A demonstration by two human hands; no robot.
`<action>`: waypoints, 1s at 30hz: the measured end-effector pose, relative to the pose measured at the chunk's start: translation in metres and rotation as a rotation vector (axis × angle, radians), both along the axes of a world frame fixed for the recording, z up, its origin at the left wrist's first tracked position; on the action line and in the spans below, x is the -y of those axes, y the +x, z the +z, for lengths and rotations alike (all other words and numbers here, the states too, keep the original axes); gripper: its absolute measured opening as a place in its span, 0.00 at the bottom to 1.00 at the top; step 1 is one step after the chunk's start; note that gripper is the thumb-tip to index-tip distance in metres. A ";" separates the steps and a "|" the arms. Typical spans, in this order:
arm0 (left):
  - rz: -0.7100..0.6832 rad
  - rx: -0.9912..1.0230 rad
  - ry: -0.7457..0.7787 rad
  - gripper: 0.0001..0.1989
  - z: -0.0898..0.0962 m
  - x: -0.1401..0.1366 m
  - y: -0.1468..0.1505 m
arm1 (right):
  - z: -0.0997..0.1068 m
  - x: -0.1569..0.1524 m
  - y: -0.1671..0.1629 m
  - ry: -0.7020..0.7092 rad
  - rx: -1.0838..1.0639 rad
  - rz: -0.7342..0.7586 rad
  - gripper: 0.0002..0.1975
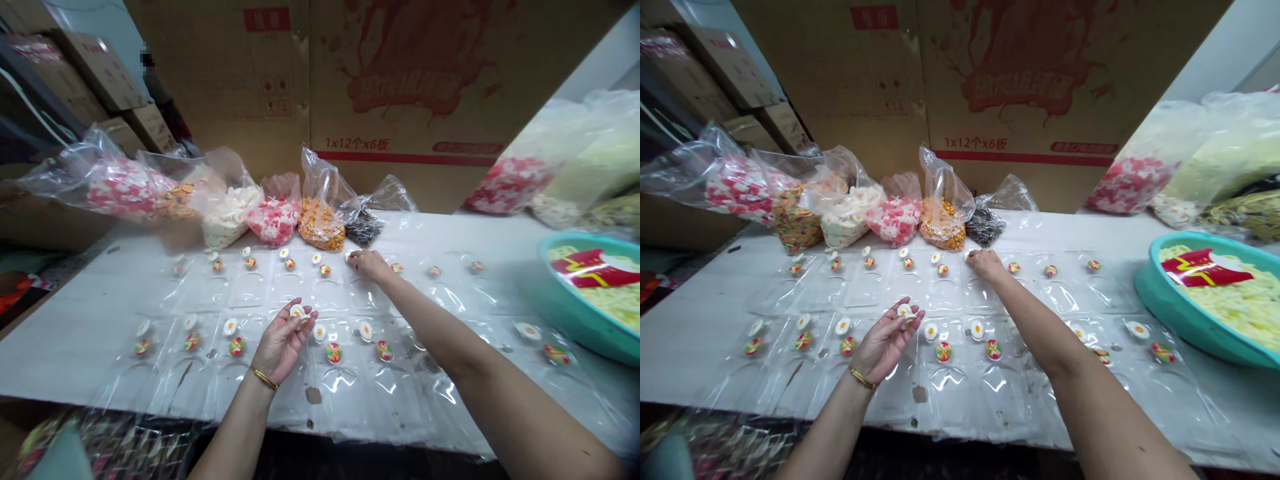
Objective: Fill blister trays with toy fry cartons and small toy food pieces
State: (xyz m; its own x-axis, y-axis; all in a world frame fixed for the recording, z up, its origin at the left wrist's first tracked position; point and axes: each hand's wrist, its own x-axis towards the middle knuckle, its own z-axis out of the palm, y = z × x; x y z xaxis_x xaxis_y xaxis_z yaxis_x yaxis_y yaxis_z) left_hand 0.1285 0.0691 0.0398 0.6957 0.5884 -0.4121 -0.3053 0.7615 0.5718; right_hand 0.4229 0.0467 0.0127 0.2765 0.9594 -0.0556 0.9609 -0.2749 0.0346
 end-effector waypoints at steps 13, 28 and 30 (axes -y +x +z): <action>0.111 -0.066 0.074 0.09 -0.018 0.020 0.043 | 0.013 0.055 -0.118 0.572 -0.946 0.240 0.06; 0.061 -0.226 0.047 0.06 -0.007 0.036 0.042 | -0.010 0.038 0.084 0.265 -0.298 -0.345 0.09; 0.069 -0.249 0.042 0.07 -0.006 0.036 0.045 | -0.015 0.037 0.081 0.251 -0.267 -0.313 0.10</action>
